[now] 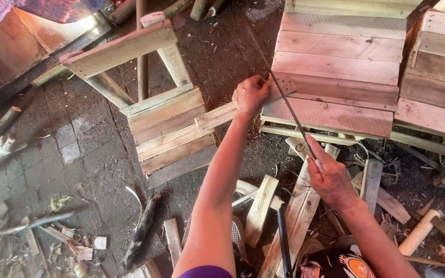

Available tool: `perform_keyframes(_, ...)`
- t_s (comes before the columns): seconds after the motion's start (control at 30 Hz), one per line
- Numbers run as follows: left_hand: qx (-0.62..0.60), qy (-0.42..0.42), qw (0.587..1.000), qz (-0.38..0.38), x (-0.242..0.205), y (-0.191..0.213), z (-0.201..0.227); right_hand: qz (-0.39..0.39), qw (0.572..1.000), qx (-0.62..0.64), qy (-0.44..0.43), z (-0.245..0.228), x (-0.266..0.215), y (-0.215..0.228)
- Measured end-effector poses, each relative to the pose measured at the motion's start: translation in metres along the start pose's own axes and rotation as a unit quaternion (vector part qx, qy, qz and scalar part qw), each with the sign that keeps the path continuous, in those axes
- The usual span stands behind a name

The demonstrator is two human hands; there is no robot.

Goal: The person sits on the ground among wood scraps and assembles small wooden stool frames. They fit a wooden slat into a frame, saw a strip of wood to length with a hand saw, then position and press the cut pieces into the stool frames, moving finished frames aside.

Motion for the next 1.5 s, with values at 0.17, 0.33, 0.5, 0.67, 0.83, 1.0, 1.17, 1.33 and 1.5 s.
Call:
perform_keyframes(0.17,-0.004,-0.018,1.000,0.017,-0.015,0.017,0.013,-0.015,1.000,-0.009,0.017,0.011,0.011,-0.006)
perform_keyframes(0.33,0.016,-0.025,0.999,0.019,-0.015,0.016,0.013,-0.031,0.999,0.000,0.022,-0.010,0.018,-0.007)
perform_keyframes(0.5,0.020,-0.036,0.999,0.032,-0.016,0.016,0.013,-0.053,0.998,-0.015,-0.001,-0.005,0.020,-0.010)
perform_keyframes(0.67,0.045,-0.054,0.997,0.013,-0.015,0.021,0.009,-0.056,0.998,-0.004,-0.009,-0.008,0.019,-0.014)
perform_keyframes(0.83,0.015,-0.081,0.996,-0.020,-0.036,0.039,0.009,-0.062,0.998,0.002,-0.014,-0.002,0.017,-0.016)
perform_keyframes(1.0,-0.002,-0.073,0.997,-0.029,-0.039,0.046,0.014,-0.058,0.998,0.003,0.000,-0.005,0.017,-0.017)
perform_keyframes(1.17,0.003,-0.055,0.998,-0.035,-0.036,0.046,0.014,-0.055,0.998,-0.013,-0.006,-0.005,0.011,-0.013)
perform_keyframes(1.33,-0.018,-0.058,0.998,-0.029,-0.038,0.047,0.012,-0.047,0.998,-0.041,-0.015,0.000,0.005,-0.013)
perform_keyframes(1.5,0.012,-0.081,0.996,-0.039,-0.038,0.043,0.009,-0.074,0.994,-0.044,-0.072,-0.005,0.017,-0.019)
Point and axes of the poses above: each hand's wrist, its own x-axis towards the middle knuckle, its own y-axis out of the back of the hand, z = x × y, the point moved 5 cm from there along x, towards the middle knuckle, and after that the axes turned 6 degrees about x, right-handed, at the moved point
